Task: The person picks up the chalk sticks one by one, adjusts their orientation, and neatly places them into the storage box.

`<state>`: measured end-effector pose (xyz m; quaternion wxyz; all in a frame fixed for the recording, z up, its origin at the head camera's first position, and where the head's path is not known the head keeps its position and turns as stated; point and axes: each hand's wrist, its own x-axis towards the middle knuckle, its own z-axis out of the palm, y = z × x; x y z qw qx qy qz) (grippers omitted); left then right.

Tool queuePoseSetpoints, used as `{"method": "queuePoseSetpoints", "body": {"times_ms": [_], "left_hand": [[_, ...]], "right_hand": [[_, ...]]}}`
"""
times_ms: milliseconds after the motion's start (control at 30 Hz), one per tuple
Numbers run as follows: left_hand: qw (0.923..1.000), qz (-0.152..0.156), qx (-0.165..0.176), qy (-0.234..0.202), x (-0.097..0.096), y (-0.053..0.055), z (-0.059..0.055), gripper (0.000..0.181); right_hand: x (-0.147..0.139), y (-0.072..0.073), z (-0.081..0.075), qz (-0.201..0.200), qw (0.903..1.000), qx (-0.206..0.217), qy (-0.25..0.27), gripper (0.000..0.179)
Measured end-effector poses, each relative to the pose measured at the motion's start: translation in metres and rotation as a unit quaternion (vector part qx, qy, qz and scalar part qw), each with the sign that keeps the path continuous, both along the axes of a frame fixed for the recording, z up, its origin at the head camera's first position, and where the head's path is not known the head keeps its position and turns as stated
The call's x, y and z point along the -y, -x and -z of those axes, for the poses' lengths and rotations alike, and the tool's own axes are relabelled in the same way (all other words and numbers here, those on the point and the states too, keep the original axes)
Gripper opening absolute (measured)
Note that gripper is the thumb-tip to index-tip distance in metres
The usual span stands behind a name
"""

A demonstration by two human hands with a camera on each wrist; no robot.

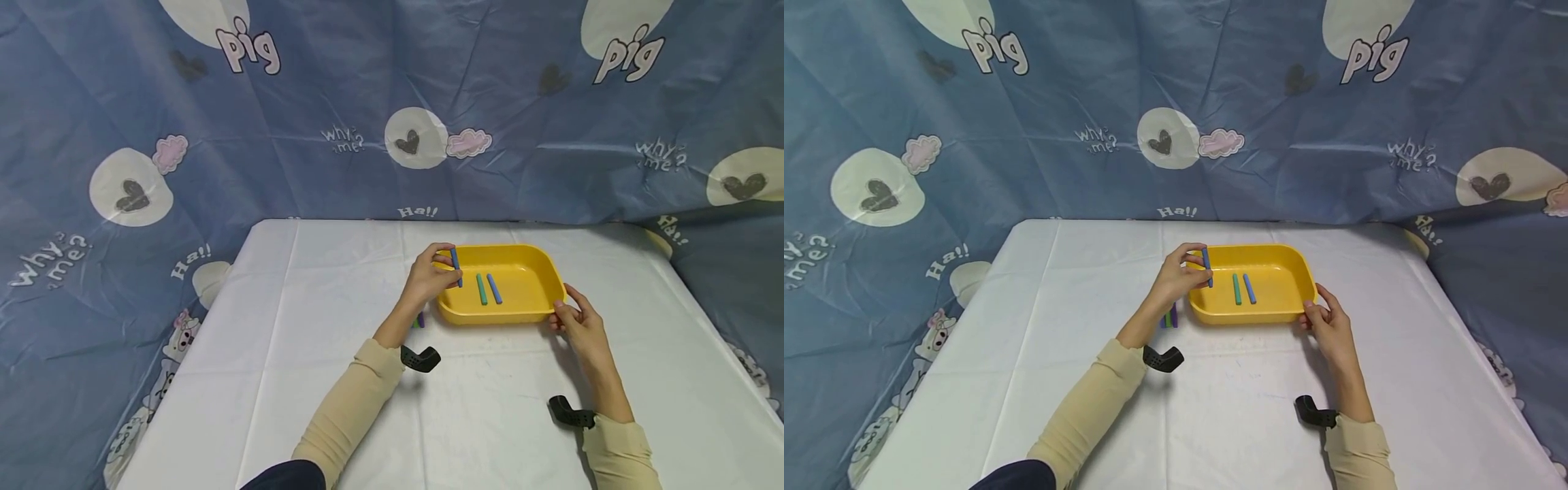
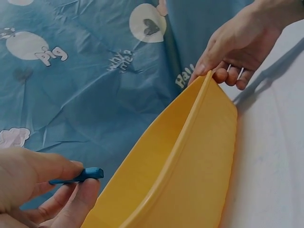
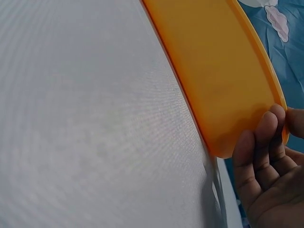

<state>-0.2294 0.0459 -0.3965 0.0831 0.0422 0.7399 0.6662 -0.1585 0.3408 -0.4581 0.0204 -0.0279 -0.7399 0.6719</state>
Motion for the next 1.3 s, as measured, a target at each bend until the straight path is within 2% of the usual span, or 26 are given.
{"method": "queuePoseSetpoints", "body": {"times_ms": [367, 533, 767, 1067, 1300], "left_hand": [[0.9995, 0.008, -0.003, 0.03, -0.012, 0.004, 0.003, 0.053], [0.9993, 0.015, 0.006, 0.033, -0.017, 0.003, 0.004, 0.055], [0.9996, 0.022, -0.006, 0.018, -0.023, 0.007, 0.006, 0.051], [0.9988, 0.033, 0.003, 0.035, -0.029, 0.014, 0.01, 0.056], [0.9981, 0.048, 0.002, 0.039, -0.034, 0.013, 0.009, 0.058]], "right_hand": [[0.001, -0.001, -0.002, -0.002, 0.9998, 0.003, 0.018, 0.067], [0.002, -0.001, -0.001, -0.003, 0.9999, 0.01, 0.005, 0.067], [-0.001, 0.001, -0.002, 0.002, 0.9998, 0.008, -0.018, 0.066], [-0.005, 0.002, -0.002, -0.007, 1.0, -0.001, -0.003, 0.067], [-0.005, 0.004, -0.001, -0.006, 1.0, 0.006, -0.005, 0.066]]}}
